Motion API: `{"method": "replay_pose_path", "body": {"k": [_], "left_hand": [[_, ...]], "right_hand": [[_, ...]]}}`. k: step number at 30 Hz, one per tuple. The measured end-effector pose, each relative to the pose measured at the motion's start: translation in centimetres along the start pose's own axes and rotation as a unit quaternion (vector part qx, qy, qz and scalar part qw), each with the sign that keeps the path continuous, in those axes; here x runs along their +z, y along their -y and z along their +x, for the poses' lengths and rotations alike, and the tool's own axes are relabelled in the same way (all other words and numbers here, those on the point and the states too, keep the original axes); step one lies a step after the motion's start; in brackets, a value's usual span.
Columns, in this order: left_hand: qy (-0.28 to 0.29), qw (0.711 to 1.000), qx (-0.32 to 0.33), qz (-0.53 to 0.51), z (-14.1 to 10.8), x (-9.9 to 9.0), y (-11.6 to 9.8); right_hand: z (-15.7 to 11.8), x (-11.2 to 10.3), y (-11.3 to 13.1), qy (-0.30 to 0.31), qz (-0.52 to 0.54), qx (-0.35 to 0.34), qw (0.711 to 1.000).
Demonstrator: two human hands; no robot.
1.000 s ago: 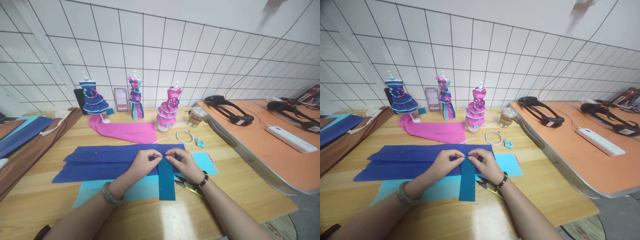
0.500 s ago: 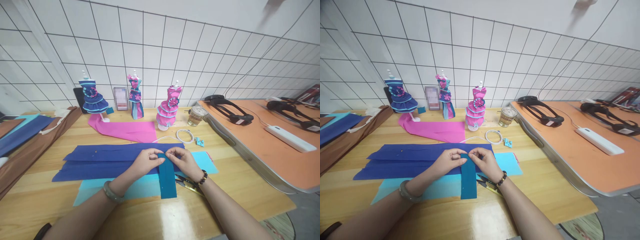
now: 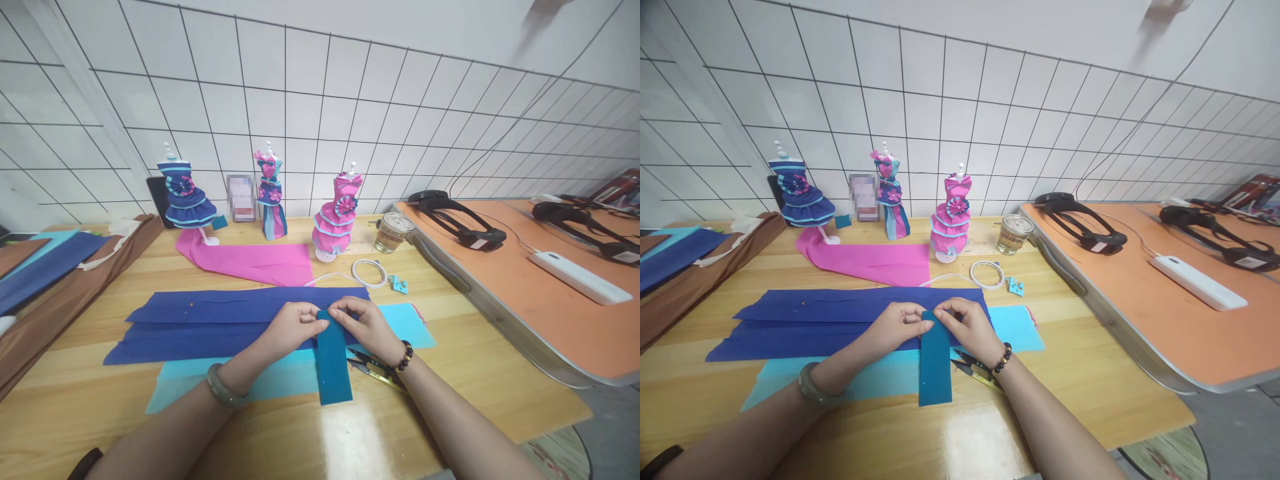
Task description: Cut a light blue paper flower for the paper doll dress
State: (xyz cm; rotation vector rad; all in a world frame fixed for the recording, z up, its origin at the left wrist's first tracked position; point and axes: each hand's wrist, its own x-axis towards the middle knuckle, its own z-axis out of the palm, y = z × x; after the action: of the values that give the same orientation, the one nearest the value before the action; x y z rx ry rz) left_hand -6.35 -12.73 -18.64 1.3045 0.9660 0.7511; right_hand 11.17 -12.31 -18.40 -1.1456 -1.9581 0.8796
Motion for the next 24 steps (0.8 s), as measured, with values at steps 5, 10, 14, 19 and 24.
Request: {"method": "replay_pose_path", "body": {"k": [5,10,14,19,24], "left_hand": [[0.024,1.0,-0.005,0.002,-0.08,0.13,0.15],[0.016,0.999,0.002,0.044,-0.08,0.03,0.34],[0.019,0.999,0.0,0.048,-0.04,-0.06,0.31],[0.013,0.999,0.004,0.041,-0.05,-0.33,0.01],[0.0,1.0,0.009,-0.012,0.1,-0.67,-0.08]], "right_hand": [[0.08,-0.02,0.1,-0.009,-0.002,-0.002,1.0],[-0.03,-0.02,0.11,-0.011,0.003,-0.003,1.0],[-0.05,-0.02,0.17,-0.007,0.003,-0.001,1.0],[-0.03,0.03,-0.11,-0.01,0.021,0.007,1.0],[-0.05,0.22,-0.73,-0.018,0.075,0.048,0.996]]}}
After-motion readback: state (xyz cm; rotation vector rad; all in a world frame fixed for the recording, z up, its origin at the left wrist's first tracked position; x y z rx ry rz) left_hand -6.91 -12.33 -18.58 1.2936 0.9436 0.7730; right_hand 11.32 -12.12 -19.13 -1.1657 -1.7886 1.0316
